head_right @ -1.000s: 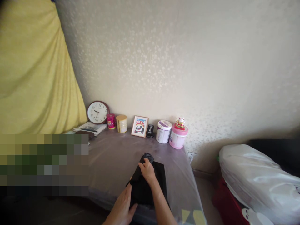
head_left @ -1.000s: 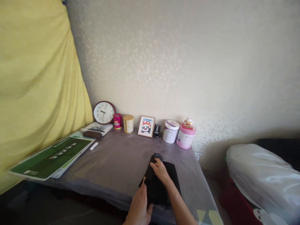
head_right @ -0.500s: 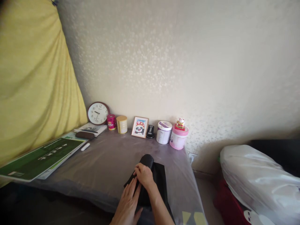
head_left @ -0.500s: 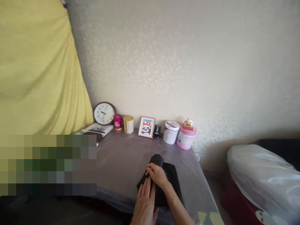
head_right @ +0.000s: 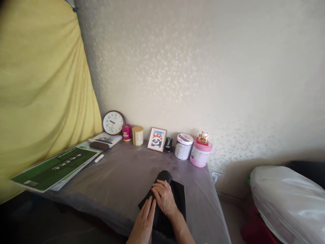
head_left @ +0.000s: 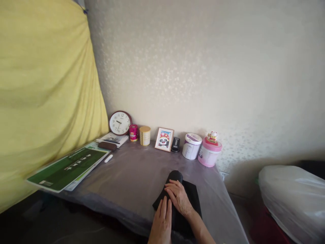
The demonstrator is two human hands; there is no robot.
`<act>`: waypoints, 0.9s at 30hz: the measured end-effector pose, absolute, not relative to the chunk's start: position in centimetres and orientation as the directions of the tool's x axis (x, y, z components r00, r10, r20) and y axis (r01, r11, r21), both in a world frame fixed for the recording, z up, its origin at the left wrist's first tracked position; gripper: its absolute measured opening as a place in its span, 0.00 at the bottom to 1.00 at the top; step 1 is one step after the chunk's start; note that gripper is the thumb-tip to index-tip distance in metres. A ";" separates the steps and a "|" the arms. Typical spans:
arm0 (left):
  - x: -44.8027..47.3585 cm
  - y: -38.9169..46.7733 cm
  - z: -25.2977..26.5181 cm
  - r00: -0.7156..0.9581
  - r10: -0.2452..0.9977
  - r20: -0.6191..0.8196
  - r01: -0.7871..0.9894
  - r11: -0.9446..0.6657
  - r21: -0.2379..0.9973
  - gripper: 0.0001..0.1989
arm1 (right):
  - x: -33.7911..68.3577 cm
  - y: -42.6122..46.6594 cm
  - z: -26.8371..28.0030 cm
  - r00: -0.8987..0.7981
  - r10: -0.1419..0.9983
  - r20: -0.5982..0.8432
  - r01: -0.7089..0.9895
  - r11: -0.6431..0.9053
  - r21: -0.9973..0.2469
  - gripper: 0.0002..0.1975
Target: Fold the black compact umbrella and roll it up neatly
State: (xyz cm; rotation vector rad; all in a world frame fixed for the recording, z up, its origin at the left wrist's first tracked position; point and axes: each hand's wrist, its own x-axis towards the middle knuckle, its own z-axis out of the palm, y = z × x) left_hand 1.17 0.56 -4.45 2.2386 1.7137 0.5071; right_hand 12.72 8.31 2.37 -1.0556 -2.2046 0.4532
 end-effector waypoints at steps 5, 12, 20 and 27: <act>0.9 0.4 -2.2 0.203 0.979 -0.007 0.863 -0.175 0.474 0.38 | 12.6 12.6 1.8 -0.418 0.845 0.333 0.666 0.534 -0.521 0.15; 1.0 -0.2 1.4 0.194 0.968 -0.161 0.886 -0.102 0.452 0.41 | 13.9 15.3 1.5 -0.162 0.899 0.406 0.825 0.350 -0.444 0.16; 0.6 -2.0 2.1 0.201 0.979 -0.031 0.850 -0.159 0.502 0.44 | 21.3 10.7 1.0 0.221 0.913 0.342 0.829 0.008 -0.559 0.18; 0.6 -1.9 1.0 0.212 0.976 0.042 0.841 -0.204 0.500 0.44 | 21.4 7.0 1.1 0.207 0.958 0.196 0.772 -0.037 -0.635 0.16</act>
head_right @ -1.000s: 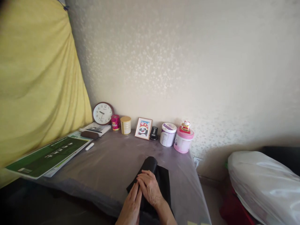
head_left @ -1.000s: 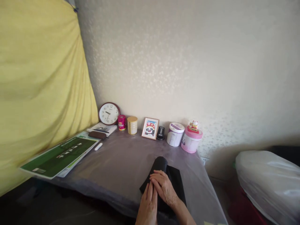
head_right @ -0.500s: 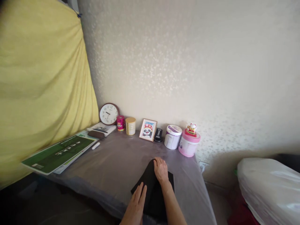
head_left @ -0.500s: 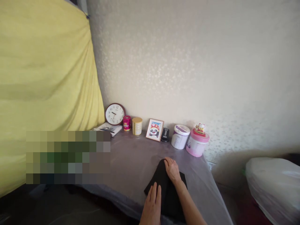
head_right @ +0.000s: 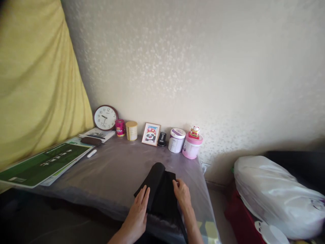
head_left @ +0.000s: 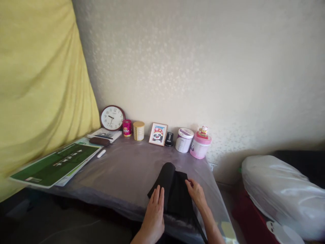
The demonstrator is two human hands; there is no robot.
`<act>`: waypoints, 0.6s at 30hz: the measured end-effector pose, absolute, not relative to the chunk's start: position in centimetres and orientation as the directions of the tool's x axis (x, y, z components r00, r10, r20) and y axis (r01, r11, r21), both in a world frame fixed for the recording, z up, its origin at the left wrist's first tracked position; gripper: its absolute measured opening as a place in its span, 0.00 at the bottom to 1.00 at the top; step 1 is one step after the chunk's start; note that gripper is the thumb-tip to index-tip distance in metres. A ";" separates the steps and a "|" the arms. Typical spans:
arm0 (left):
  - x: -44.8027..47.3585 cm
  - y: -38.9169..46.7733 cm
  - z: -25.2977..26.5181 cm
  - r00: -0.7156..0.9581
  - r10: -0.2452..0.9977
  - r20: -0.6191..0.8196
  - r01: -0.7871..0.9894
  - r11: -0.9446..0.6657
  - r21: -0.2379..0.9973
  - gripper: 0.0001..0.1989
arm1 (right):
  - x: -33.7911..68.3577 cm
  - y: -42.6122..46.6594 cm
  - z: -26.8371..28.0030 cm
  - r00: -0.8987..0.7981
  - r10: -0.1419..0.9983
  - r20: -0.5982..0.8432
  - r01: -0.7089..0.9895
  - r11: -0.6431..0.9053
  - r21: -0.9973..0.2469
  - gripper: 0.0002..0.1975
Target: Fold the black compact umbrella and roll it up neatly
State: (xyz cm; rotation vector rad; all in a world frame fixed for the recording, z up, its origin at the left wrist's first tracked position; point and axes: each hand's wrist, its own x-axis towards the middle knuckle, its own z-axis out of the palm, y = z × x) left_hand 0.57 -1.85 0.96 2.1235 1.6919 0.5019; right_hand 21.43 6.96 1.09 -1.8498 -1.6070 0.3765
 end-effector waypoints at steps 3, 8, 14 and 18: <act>0.5 -1.8 0.6 0.211 0.975 0.064 0.829 -0.213 0.517 0.45 | 20.9 6.8 1.0 0.200 0.964 0.176 0.760 -0.039 -0.649 0.17; 0.5 -2.0 0.6 0.206 0.977 0.061 0.815 -0.206 0.541 0.47 | 20.4 7.0 1.4 0.166 0.977 0.131 0.670 -0.014 -0.742 0.15; 0.6 -2.1 0.9 0.191 0.981 0.035 0.819 -0.179 0.545 0.46 | 17.6 7.2 4.8 -0.001 0.998 0.068 0.304 0.065 -0.951 0.16; 0.6 -1.9 0.3 0.168 0.986 0.019 0.830 -0.152 0.536 0.48 | 14.7 8.2 6.0 -0.037 0.997 0.073 0.145 0.077 -0.986 0.16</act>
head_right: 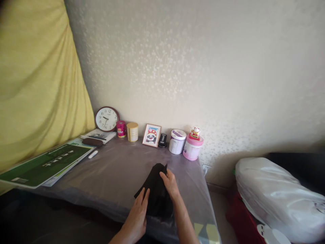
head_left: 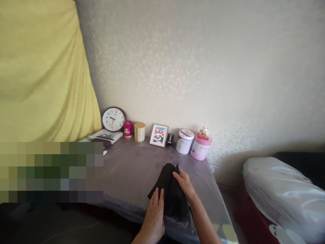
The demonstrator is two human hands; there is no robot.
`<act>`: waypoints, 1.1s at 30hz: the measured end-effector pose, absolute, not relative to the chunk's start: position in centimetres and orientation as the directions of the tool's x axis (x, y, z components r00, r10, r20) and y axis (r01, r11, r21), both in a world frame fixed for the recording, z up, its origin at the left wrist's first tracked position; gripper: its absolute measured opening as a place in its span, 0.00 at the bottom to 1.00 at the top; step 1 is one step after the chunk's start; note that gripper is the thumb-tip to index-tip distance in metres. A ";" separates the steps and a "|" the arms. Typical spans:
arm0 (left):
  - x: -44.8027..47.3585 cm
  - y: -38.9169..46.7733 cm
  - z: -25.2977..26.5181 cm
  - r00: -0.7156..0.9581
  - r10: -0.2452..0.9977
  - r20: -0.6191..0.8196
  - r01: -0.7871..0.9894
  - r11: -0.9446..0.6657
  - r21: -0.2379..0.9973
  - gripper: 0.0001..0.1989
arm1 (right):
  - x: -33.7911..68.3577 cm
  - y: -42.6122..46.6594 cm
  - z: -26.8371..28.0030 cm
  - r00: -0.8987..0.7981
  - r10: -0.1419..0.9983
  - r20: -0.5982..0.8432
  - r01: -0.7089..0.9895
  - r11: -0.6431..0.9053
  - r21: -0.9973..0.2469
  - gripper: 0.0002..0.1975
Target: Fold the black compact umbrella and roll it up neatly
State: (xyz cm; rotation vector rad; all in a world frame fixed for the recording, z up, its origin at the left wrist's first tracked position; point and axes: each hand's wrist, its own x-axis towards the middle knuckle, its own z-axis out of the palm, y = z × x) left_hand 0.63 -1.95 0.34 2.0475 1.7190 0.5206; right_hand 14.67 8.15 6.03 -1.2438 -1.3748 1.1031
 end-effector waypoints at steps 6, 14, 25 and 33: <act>0.4 -1.8 0.3 0.181 0.983 0.029 0.842 -0.170 0.512 0.44 | 11.7 9.9 4.6 0.015 0.995 0.095 0.334 0.085 -0.939 0.15; -0.1 -1.7 0.4 0.173 0.984 0.054 0.858 -0.177 0.482 0.32 | 9.7 10.6 3.2 0.042 0.995 0.092 0.691 0.038 -0.722 0.19; -1.4 -2.3 -2.1 0.142 0.989 0.048 0.894 -0.149 0.422 0.30 | 9.0 9.1 4.8 -0.266 0.964 0.026 0.688 0.209 -0.695 0.10; -0.6 -2.4 -0.2 0.131 0.891 0.434 0.883 -0.304 0.357 0.21 | 8.9 8.7 4.7 -0.329 0.942 0.063 0.737 0.298 -0.607 0.11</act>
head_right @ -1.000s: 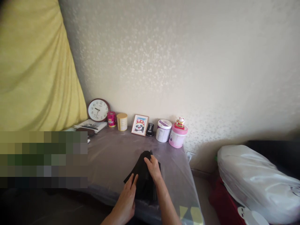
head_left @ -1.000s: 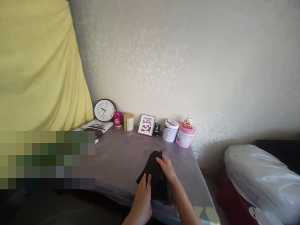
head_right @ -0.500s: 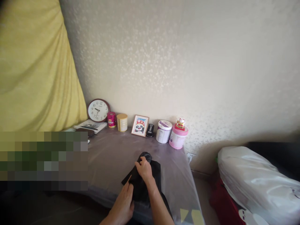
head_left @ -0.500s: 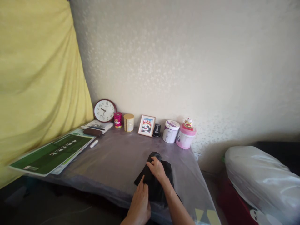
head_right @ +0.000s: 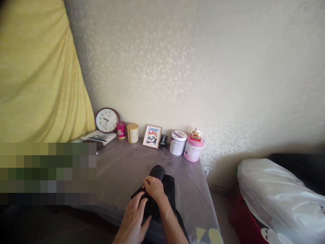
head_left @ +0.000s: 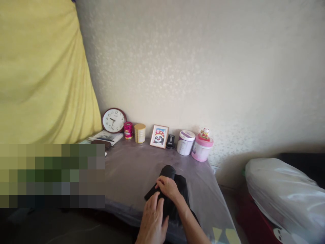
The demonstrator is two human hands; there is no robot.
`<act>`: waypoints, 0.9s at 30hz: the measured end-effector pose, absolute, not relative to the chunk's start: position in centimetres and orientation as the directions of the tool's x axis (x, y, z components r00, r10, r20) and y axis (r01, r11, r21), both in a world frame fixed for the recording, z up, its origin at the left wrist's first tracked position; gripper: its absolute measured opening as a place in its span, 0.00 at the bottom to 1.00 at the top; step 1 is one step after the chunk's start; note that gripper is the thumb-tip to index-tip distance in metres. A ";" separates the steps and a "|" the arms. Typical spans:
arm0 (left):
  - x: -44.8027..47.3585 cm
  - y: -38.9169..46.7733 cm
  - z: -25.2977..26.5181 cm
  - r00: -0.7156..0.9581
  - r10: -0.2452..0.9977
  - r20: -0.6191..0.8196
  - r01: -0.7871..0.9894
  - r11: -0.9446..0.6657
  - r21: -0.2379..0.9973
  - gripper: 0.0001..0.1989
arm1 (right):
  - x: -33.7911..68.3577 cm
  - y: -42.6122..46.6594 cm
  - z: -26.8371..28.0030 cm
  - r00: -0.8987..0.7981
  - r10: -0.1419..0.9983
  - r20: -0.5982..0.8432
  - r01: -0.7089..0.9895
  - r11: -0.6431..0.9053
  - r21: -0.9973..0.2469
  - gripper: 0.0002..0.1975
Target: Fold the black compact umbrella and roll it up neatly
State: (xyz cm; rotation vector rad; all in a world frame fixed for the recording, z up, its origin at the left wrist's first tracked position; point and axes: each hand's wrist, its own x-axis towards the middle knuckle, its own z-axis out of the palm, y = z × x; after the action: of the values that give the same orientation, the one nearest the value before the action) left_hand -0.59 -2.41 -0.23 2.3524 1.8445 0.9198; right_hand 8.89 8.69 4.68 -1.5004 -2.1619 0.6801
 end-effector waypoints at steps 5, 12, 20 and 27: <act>0.6 -1.6 0.6 0.170 0.971 0.168 0.900 -0.223 0.374 0.38 | 9.3 8.3 4.9 -0.400 0.912 0.092 0.645 0.351 -0.678 0.12; 0.0 -1.2 0.3 0.215 0.977 0.003 0.880 -0.195 0.433 0.44 | 10.8 7.0 3.5 -0.399 0.796 0.455 0.523 0.605 -0.600 0.13; 0.1 -1.1 1.4 0.130 0.985 -0.112 0.895 -0.068 0.440 0.47 | 11.7 12.4 0.2 -0.360 0.791 0.494 0.679 0.586 -0.443 0.15; -0.4 -1.2 2.3 0.103 0.983 -0.149 0.901 -0.029 0.432 0.48 | 12.9 15.3 0.5 -0.130 0.855 0.501 0.822 0.376 -0.428 0.15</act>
State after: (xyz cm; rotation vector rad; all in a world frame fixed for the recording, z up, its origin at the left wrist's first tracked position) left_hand -0.42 -1.21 2.29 1.9712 1.8385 0.2647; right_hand 12.93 15.27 0.49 -1.4448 -1.9449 0.0618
